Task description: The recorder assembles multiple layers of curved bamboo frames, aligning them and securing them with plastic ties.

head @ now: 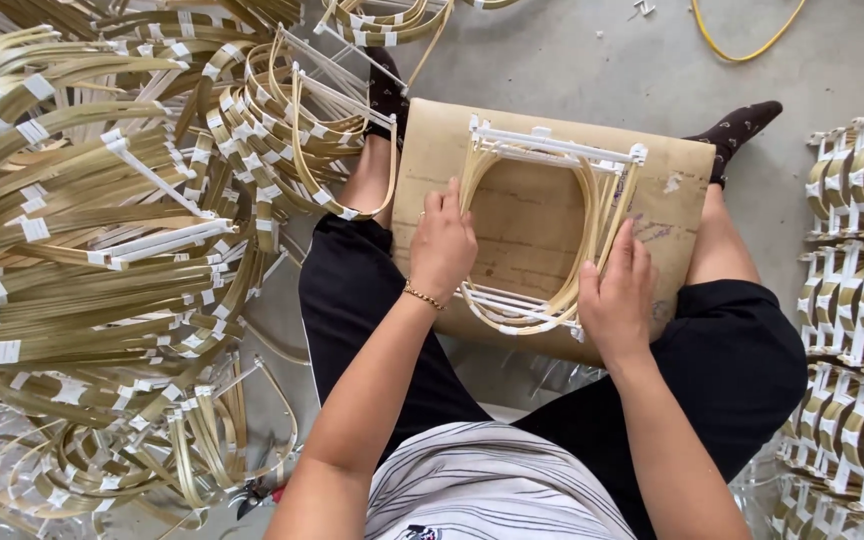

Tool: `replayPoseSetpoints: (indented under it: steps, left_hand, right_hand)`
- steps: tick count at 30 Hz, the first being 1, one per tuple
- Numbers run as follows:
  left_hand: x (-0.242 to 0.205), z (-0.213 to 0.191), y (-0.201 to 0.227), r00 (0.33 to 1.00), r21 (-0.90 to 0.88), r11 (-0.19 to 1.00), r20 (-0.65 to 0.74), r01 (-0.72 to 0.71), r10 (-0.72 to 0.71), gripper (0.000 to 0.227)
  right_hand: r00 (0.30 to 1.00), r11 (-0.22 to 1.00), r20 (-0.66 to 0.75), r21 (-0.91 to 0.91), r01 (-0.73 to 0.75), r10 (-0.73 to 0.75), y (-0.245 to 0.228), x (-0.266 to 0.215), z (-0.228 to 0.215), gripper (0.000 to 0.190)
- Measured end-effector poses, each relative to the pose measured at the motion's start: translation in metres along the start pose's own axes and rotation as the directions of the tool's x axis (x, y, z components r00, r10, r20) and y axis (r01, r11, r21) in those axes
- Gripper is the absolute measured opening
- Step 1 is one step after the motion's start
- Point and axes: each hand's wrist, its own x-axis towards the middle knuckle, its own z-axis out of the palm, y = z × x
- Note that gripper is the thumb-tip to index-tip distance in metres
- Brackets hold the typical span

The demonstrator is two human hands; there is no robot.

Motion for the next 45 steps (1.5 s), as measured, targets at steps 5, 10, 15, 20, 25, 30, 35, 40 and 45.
replayPoseSetpoints:
  steps: [5, 10, 15, 20, 25, 30, 35, 40, 45]
  left_hand:
    - [0.001, 0.003, -0.005, 0.999, 0.01, 0.999, 0.016, 0.036, -0.036, 0.057]
    - [0.023, 0.003, -0.047, 1.0, -0.113, 0.993, 0.017, -0.012, 0.014, 0.067]
    - [0.059, -0.034, -0.154, 0.966, 0.664, 0.704, 0.125, -0.251, 0.226, 0.047]
    - [0.026, -0.139, -0.109, 0.938, 0.749, 0.607, 0.346, -0.264, -0.019, 0.014]
    - [-0.06, -0.274, 0.017, 0.875, 0.57, 0.737, -0.065, -0.362, 0.48, 0.038]
    - [-0.096, -0.303, 0.067, 0.925, 0.223, 0.905, -0.035, -0.363, 0.379, 0.038]
    - [-0.088, -0.247, 0.059, 0.846, -0.047, 0.876, -0.288, -0.481, 0.449, 0.053]
    - [-0.108, -0.128, 0.023, 0.99, -0.501, 0.855, -0.037, -0.137, 0.137, 0.066]
    - [-0.106, -0.106, 0.008, 0.979, -0.369, 0.907, -0.075, -0.201, 0.187, 0.057]
  right_hand:
    - [0.999, 1.0, 0.028, -0.009, -0.016, 0.016, 0.007, -0.001, 0.009, 0.075]
    - [0.999, 0.999, 0.039, 0.045, -0.019, 0.017, 0.008, -0.001, -0.009, 0.077]
    - [0.997, 0.985, 0.036, 0.158, -0.074, 0.069, -0.009, -0.012, -0.047, 0.071]
    - [0.996, 0.958, 0.048, 0.273, -0.089, 0.079, -0.009, -0.037, -0.059, 0.066]
    - [0.967, 0.897, -0.007, 0.374, 0.238, -0.253, -0.061, -0.043, -0.076, 0.073]
    - [0.873, 0.709, 0.033, 0.598, 0.373, -0.487, -0.124, -0.038, -0.076, 0.09]
    - [0.838, -0.001, 0.419, 0.894, -0.447, -0.351, -0.044, -0.094, -0.003, 0.055]
    - [0.908, -0.385, 0.419, 0.836, -0.391, -0.009, -0.059, -0.058, -0.065, 0.053]
    - [0.878, -0.177, 0.454, 0.887, -0.427, 0.155, -0.019, -0.053, -0.058, 0.059]
